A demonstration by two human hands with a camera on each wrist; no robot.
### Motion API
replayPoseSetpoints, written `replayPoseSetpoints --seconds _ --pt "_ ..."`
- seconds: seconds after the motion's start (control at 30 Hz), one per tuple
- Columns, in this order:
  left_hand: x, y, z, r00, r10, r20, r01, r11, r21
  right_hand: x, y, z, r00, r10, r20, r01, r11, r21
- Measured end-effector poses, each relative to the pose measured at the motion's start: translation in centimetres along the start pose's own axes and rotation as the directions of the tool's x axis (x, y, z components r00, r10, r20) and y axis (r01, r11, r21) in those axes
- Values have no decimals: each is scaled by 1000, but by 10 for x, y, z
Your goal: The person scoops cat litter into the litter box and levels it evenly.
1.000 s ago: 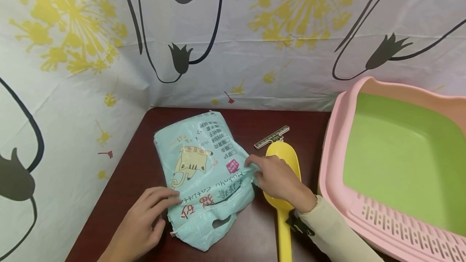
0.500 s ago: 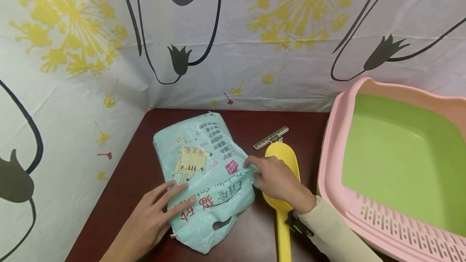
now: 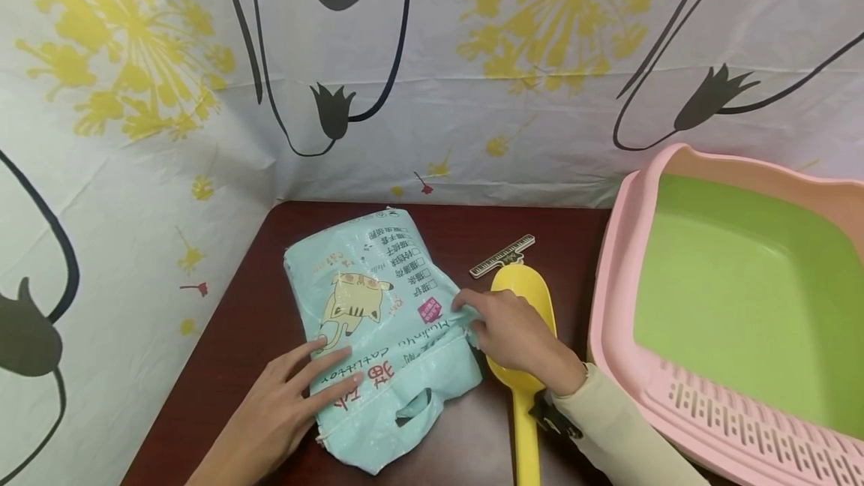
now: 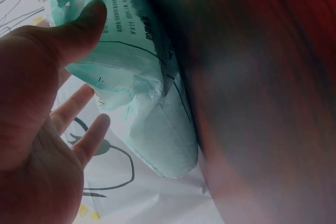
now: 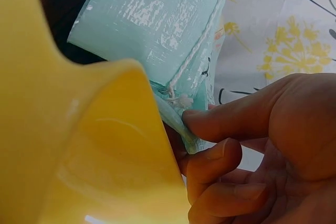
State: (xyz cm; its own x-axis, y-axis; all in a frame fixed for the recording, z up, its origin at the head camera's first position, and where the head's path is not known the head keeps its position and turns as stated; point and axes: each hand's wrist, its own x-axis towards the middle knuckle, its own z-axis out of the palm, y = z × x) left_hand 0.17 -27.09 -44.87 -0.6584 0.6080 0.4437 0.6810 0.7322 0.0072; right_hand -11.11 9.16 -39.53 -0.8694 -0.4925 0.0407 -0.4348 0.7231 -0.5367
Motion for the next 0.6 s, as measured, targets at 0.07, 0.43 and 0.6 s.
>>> replayPoseSetpoints --seconds 0.07,0.43,0.6 --pt "0 0 1 1000 6 -20 -6 1000 -1 0 0 0 1000 0 0 0 1000 -2" --pt "-1 -1 3 999 -32 -10 32 997 -67 1 2 1 1000 15 1 -15 1000 -5" --pt "0 -2 3 999 -23 -30 20 995 -96 1 2 1 1000 9 1 -9 1000 2"
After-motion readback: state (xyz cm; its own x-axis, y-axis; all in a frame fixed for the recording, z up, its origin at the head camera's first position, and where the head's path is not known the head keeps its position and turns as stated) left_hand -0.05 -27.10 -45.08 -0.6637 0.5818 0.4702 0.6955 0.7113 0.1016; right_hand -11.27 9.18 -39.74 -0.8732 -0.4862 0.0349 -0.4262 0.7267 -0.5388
